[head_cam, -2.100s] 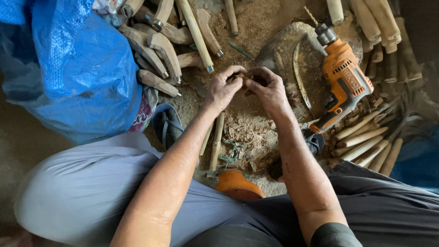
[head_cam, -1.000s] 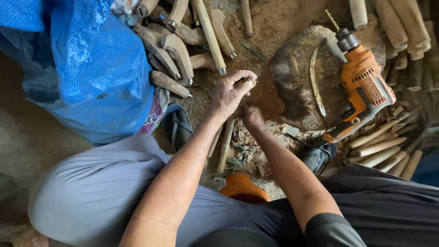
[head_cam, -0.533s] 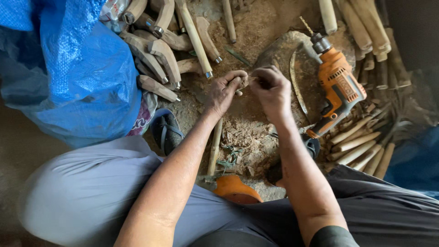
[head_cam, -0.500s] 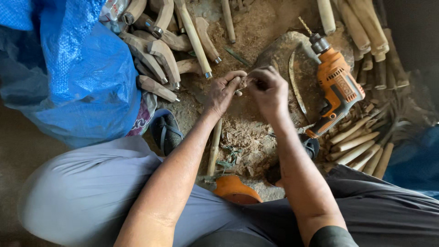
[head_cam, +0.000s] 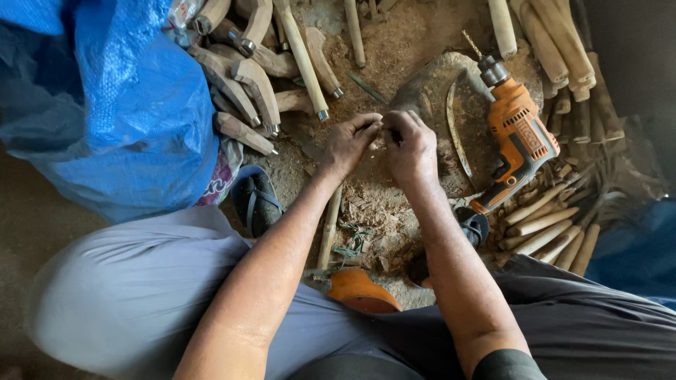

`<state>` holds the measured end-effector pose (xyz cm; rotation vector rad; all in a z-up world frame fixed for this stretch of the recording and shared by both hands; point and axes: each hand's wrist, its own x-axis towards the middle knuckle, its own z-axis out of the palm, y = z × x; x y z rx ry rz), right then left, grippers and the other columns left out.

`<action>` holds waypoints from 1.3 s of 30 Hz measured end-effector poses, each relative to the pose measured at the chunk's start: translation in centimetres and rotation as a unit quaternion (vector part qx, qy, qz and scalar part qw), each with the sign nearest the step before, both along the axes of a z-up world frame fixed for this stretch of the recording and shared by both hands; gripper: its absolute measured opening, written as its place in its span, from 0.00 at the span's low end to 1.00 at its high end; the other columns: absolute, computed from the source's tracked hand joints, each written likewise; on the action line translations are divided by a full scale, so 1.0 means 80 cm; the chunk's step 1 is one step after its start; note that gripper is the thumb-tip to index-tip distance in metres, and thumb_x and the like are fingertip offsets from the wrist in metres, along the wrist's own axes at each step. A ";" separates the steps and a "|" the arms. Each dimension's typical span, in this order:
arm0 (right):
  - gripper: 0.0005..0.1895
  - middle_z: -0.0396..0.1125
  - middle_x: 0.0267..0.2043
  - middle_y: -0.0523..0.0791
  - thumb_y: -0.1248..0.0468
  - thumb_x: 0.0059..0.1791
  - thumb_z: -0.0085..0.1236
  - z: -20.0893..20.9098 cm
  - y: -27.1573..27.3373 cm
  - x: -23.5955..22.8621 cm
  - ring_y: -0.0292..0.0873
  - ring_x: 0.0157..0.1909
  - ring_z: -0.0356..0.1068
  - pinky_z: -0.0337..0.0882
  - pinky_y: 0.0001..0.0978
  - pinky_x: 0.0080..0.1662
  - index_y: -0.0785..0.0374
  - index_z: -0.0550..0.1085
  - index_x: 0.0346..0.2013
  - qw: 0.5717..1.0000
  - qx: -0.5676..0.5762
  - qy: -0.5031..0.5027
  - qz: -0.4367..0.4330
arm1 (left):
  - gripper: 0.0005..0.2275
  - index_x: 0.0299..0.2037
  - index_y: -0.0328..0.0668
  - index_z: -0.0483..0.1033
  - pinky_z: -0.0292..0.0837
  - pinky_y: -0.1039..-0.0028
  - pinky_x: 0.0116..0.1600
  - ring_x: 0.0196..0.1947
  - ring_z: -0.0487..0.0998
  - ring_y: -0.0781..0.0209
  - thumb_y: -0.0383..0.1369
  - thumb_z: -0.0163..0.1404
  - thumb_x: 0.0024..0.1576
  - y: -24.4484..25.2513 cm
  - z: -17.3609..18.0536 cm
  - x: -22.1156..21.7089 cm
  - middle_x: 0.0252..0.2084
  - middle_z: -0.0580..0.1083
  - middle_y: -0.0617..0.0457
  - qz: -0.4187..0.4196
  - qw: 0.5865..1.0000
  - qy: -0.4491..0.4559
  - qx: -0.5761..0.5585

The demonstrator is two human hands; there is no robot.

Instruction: The person sits on the floor and uses a curved metal file to shape the end of a small wooden dowel. They repeatedly rotate the dowel and file its surface, creating wood shavings. The person occasionally pauses to inspect the dowel before resuming the filing action.

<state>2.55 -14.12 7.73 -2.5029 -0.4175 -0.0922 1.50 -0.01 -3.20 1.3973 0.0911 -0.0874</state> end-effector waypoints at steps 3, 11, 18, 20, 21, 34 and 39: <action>0.06 0.76 0.43 0.49 0.70 0.50 0.64 -0.006 -0.005 0.004 0.43 0.41 0.79 0.82 0.33 0.44 0.65 0.79 0.42 1.000 0.022 0.008 -0.006 | 0.15 0.53 0.45 0.81 0.80 0.80 0.37 0.34 0.78 0.70 0.42 0.55 0.62 0.002 0.004 0.000 0.45 0.81 0.51 0.008 0.999 0.018 -0.033; 0.06 0.75 0.43 0.51 0.70 0.50 0.64 -0.019 -0.008 0.006 0.44 0.41 0.78 0.81 0.33 0.43 0.65 0.80 0.42 0.999 -0.029 0.036 0.003 | 0.17 0.53 0.51 0.81 0.83 0.77 0.40 0.39 0.82 0.71 0.48 0.51 0.61 0.004 0.004 0.001 0.51 0.81 0.54 0.003 0.999 0.038 -0.016; 0.08 0.77 0.43 0.49 0.63 0.51 0.64 -0.038 -0.019 0.016 0.42 0.40 0.78 0.81 0.32 0.43 0.63 0.79 0.43 0.985 0.055 0.156 -0.052 | 0.20 0.55 0.54 0.81 0.73 0.62 0.63 0.51 0.81 0.60 0.51 0.54 0.58 0.009 -0.005 -0.005 0.53 0.82 0.52 -0.031 0.999 0.010 0.021; 0.09 0.77 0.44 0.47 0.61 0.51 0.64 -0.043 -0.030 0.016 0.41 0.41 0.78 0.80 0.32 0.43 0.60 0.79 0.44 0.977 0.088 0.177 -0.084 | 0.20 0.55 0.53 0.82 0.74 0.61 0.63 0.55 0.80 0.61 0.51 0.56 0.58 0.008 -0.002 -0.006 0.55 0.81 0.51 -0.010 1.000 -0.014 0.011; 0.09 0.76 0.44 0.45 0.59 0.51 0.64 -0.045 -0.040 0.016 0.39 0.42 0.78 0.80 0.32 0.43 0.57 0.80 0.44 0.968 0.099 0.196 -0.119 | 0.18 0.54 0.53 0.81 0.75 0.62 0.62 0.53 0.80 0.62 0.50 0.56 0.59 0.007 0.001 -0.007 0.53 0.81 0.52 -0.006 0.999 -0.028 0.020; 0.18 0.67 0.54 0.50 0.63 0.48 0.67 -0.078 -0.149 0.026 0.54 0.59 0.65 0.69 0.49 0.60 0.59 0.73 0.50 0.948 -0.165 0.131 -0.238 | 0.03 0.38 0.47 0.77 0.82 0.79 0.30 0.32 0.76 0.71 0.33 0.52 0.64 -0.005 0.024 0.006 0.37 0.76 0.57 0.028 0.998 -0.049 -0.032; 0.20 0.67 0.50 0.53 0.63 0.43 0.72 -0.066 -0.148 0.023 0.57 0.56 0.64 0.67 0.52 0.56 0.61 0.74 0.46 0.951 -0.191 0.123 -0.210 | 0.04 0.41 0.50 0.80 0.81 0.76 0.34 0.34 0.78 0.69 0.36 0.54 0.62 -0.003 0.032 -0.004 0.40 0.79 0.59 0.014 0.998 -0.047 -0.043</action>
